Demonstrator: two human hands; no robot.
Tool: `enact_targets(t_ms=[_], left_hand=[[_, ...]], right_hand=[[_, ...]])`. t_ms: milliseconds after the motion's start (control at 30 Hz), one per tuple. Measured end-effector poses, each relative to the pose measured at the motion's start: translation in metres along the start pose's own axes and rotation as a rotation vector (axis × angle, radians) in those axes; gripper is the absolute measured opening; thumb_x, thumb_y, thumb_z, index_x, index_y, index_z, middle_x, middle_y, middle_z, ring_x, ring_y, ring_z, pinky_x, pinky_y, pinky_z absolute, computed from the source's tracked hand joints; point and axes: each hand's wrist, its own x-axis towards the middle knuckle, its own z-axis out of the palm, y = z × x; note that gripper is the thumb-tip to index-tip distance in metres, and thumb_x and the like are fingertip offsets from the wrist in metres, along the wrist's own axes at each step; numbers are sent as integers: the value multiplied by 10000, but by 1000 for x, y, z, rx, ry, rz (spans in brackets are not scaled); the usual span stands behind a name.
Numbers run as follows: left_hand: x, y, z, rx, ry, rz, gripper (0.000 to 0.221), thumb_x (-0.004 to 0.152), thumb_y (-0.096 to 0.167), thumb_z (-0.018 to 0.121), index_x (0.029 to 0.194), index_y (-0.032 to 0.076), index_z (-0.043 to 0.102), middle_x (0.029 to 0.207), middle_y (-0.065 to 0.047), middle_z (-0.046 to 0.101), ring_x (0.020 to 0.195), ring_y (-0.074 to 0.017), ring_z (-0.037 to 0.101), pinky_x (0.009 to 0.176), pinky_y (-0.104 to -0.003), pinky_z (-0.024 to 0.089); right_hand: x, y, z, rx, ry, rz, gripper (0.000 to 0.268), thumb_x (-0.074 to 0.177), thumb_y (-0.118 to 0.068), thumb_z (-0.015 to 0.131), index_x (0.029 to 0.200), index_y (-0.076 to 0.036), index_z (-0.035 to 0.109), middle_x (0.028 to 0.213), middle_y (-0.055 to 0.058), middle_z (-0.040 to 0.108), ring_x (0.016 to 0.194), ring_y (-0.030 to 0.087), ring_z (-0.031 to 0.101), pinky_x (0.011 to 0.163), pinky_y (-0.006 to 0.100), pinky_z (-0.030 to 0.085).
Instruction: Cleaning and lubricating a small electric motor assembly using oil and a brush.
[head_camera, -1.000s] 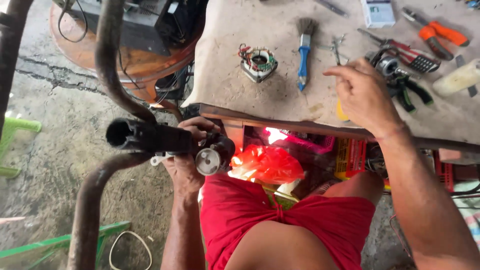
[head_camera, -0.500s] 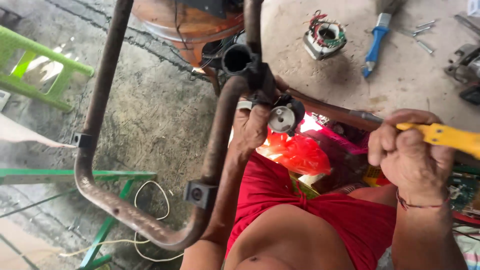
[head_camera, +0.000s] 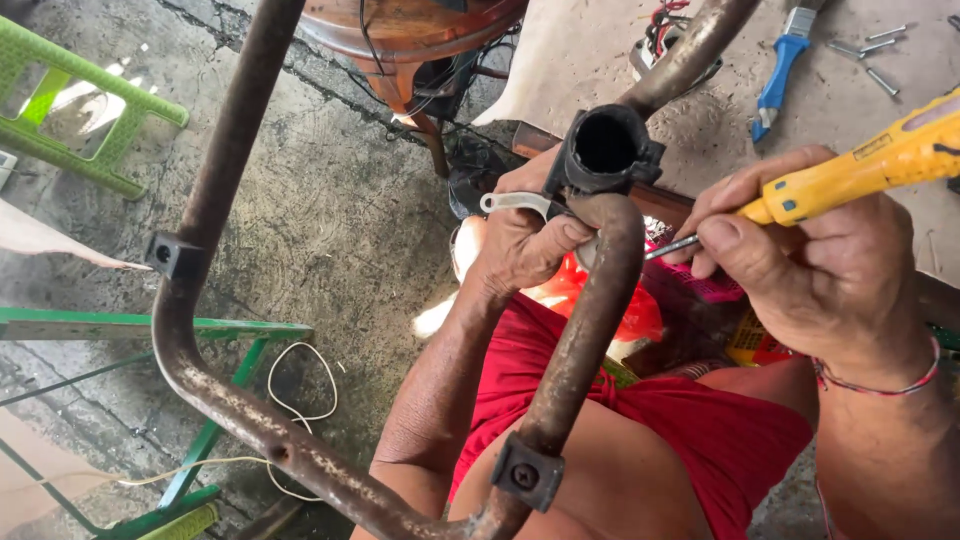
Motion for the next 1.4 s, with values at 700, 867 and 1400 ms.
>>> enact_targets(t_ms=[700,867,1400], left_hand=[[4,6,1,-4,-70,21,556,1022,609,576,1171,83,677,1207,-40,659,1152,-166,601,1035,-377,508],[5,6,8,20,-84,27,566,1022,602,554,1122,54,655,1095,-47,633,1016,-168,579,909,-354,493],[-1,10,18,-51,-6,-27,554,1002,658,559,970,111,635,914,33,573,839,-95,484,750,-284,393]], right_hand=[[-11,35,8,200,27,-80,198,993,-111,599,1043,60,513,987,245,658,626,233,688,610,256,603],[-9,25,3,-33,-57,-211,216,976,-129,606,1030,79,629,1045,186,681,760,214,727,668,270,620],[-15,17,8,-96,-49,-432,120,954,-52,672,1036,-5,599,981,125,723,933,251,772,884,329,651]])
